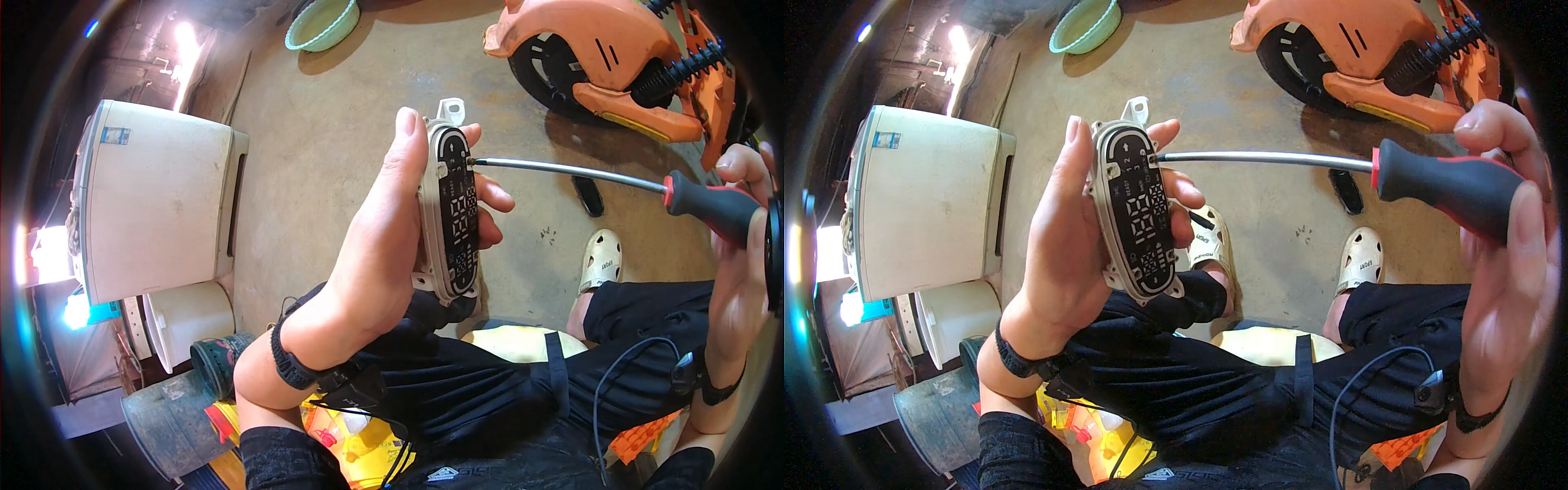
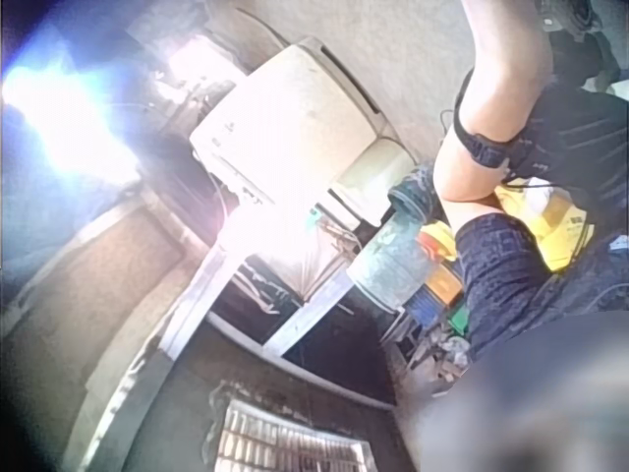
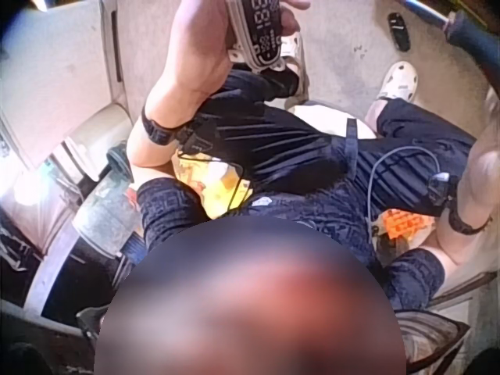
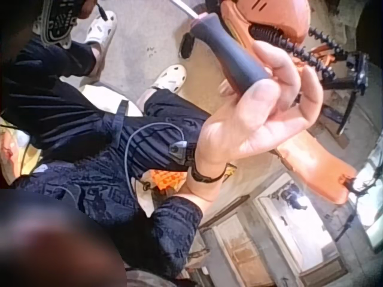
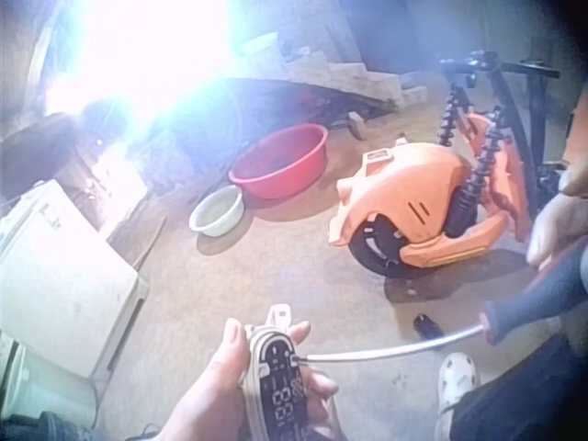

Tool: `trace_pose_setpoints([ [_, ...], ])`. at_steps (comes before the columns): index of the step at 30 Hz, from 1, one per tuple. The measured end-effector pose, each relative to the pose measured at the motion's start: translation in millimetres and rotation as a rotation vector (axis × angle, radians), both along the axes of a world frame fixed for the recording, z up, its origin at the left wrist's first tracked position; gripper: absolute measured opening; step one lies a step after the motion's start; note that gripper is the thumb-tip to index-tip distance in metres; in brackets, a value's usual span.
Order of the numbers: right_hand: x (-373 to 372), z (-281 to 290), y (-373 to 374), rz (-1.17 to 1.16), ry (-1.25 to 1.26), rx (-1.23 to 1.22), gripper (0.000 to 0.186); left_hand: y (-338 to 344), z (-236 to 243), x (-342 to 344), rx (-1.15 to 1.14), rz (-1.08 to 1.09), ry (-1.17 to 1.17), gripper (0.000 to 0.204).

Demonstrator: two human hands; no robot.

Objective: Using a screwdriver to disassemble and inspect the digital dashboard/display unit of an electric scooter.

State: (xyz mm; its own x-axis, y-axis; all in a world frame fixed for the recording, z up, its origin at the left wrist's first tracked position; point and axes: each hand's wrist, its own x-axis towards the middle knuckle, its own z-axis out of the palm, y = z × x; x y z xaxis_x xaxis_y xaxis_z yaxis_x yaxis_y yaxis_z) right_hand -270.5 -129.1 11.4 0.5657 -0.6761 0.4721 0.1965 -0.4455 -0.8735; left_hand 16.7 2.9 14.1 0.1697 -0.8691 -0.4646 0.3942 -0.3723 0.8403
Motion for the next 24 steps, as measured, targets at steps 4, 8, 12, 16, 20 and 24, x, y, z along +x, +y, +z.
trace_pose_setpoints([
  [4, 24, 4, 17, -0.313, 0.034, -0.158, 0.074, -1, -2, 1, -0.013, -0.014, 0.006, 0.083],
  [8, 11, -11, 1, -0.154, -0.156, -0.110, 0.069, 0, -2, 1, 0.001, -0.005, 0.006, 0.083],
  [12, -9, 0, -10, 0.084, -0.026, 0.052, 0.067, -1, -2, 0, 0.004, -0.003, 0.008, 0.083],
  [16, 16, 8, 16, -0.208, -0.054, 0.060, 0.068, -2, -3, 0, -0.009, -0.022, 0.000, 0.083],
  [20, 13, 1, 7, -0.103, -0.069, -0.093, 0.069, -1, -3, 1, -0.003, -0.017, 0.008, 0.084],
  [24, 10, -7, -3, -0.143, -0.202, -0.052, 0.063, -1, -2, 0, 0.000, -0.009, 0.013, 0.083],
])
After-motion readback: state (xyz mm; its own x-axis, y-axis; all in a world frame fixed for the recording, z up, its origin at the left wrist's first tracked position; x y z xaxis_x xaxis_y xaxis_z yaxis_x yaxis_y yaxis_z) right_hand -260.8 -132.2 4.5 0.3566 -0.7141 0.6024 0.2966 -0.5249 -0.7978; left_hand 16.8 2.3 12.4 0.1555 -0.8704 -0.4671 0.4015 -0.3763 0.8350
